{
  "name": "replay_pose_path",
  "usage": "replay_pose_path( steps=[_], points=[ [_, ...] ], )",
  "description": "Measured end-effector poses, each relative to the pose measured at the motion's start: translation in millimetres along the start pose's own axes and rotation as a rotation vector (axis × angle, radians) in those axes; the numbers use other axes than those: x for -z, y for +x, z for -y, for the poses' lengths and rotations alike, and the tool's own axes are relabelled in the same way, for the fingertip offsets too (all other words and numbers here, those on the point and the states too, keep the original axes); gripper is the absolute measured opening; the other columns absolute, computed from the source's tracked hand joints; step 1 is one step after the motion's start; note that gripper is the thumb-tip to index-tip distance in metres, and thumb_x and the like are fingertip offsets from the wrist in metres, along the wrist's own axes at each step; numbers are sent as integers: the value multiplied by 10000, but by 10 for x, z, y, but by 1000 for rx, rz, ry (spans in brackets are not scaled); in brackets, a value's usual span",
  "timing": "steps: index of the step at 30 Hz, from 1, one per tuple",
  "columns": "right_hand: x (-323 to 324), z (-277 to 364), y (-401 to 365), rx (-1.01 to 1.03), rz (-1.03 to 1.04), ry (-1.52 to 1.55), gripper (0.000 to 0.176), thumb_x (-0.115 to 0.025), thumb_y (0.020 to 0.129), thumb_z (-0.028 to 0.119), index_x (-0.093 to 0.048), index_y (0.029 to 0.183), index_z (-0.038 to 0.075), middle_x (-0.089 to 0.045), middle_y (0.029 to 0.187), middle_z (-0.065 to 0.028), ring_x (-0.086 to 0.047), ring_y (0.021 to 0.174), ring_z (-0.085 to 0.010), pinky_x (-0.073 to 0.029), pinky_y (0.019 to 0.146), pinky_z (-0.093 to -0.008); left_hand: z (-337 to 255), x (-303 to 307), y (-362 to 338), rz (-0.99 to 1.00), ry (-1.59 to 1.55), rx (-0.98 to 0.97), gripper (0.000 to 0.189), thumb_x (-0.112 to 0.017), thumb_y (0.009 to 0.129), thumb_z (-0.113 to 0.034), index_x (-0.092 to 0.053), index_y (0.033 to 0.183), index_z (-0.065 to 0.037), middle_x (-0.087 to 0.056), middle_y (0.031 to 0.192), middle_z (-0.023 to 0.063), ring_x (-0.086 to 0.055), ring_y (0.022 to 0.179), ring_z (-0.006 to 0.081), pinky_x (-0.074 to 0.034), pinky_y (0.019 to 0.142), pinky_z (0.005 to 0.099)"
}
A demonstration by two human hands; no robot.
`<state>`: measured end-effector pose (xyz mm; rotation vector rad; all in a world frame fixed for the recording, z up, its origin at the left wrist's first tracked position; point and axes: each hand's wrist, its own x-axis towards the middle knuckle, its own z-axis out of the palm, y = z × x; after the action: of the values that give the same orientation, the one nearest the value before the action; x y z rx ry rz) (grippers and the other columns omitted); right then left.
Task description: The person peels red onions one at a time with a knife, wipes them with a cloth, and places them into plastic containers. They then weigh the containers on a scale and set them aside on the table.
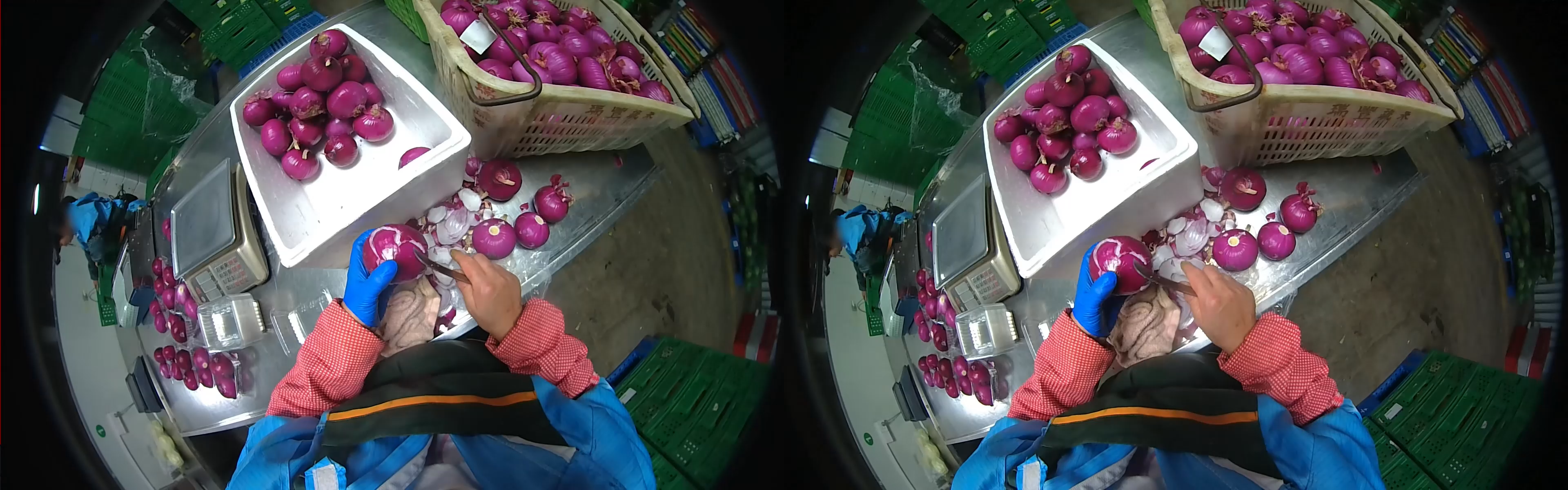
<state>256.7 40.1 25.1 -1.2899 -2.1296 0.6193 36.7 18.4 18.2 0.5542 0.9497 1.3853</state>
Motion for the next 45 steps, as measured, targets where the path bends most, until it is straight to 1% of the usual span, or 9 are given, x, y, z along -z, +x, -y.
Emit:
replay_pose_path(
  steps=[7, 13, 16, 20, 25, 32, 41, 44, 45],
  points=[
    [-48, -71, 27, -38, -44, -31, 355, -659, 837, 135, -607, 1183, 72, -603, 826, -114, -644, 764, -316, -523, 655, -383, 61, 65, 14, 78, 296, -177, 768, -825, 739, -206, -392, 1354, -54, -500, 1349, 136, -516, 1240, 255, -438, 1054, 399],
    [-304, -333, 52, -497, 302, 676, 285, -551, 986, 260, -612, 1123, 19, -626, 754, -126, -638, 715, -211, -505, 659, -351, 74, -51, -46, 174, 335, -118, 798, -829, 727, -232, -391, 1361, -24, -483, 1388, 154, -488, 1282, 254, -392, 1086, 387],
    [-153, -295, 126, -716, 299, 1164, 301, -577, 971, 270, -619, 1082, -6, -658, 810, -131, -623, 712, -175, -495, 664, -350, 136, 0, 6, 150, 223, -38, 792, -823, 734, -257, -424, 1373, -9, -506, 1375, 147, -509, 1265, 248, -395, 1085, 385],
    [-227, -250, 215, -393, 110, 832, 334, -612, 940, 268, -588, 1129, -6, -668, 829, -138, -641, 712, -214, -503, 666, -359, 65, -99, -33, 154, 114, 48, 794, -819, 736, -283, -442, 1375, 0, -518, 1359, 147, -518, 1255, 245, -416, 1070, 388],
    [-211, -292, 242, -417, 176, 256, 360, -653, 894, 204, -570, 1198, 30, -680, 917, -157, -669, 779, -312, -524, 713, -377, 6, -80, -32, 182, -83, 162, 802, -806, 751, -271, -401, 1399, -30, -520, 1336, 140, -536, 1228, 262, -457, 1041, 403],
    [180, -28, 143, 140, -13, 1, 406, -710, 776, 129, -627, 1169, 79, -566, 800, -99, -617, 702, -302, -486, 602, -388, -52, -41, 26, 133, -77, 118, 785, -807, 746, -183, -393, 1403, -72, -505, 1347, 121, -527, 1238, 269, -448, 1057, 412],
    [62, -122, 77, -67, 37, -32, 338, -688, 817, 178, -640, 1136, 77, -611, 854, -104, -640, 781, -312, -524, 686, -390, 12, -14, 49, 162, 61, 4, 841, -842, 714, -197, -382, 1406, -65, -442, 1435, 114, -477, 1299, 266, -401, 1094, 406],
    [-95, -208, 40, -90, 56, 259, 274, -608, 923, 238, -633, 1124, 54, -635, 861, -125, -644, 791, -316, -523, 729, -404, -1, -9, 64, 175, 100, 3, 859, -852, 708, -224, -382, 1408, -61, -429, 1455, 113, -460, 1319, 262, -390, 1101, 401],
    [-117, -213, 42, -203, 202, 383, 276, -571, 949, 259, -628, 1114, 45, -636, 853, -129, -644, 798, -306, -522, 743, -405, -8, -12, 65, 175, 105, 15, 864, -855, 707, -235, -383, 1409, -59, -427, 1459, 113, -453, 1326, 260, -385, 1103, 399]
  ],
)
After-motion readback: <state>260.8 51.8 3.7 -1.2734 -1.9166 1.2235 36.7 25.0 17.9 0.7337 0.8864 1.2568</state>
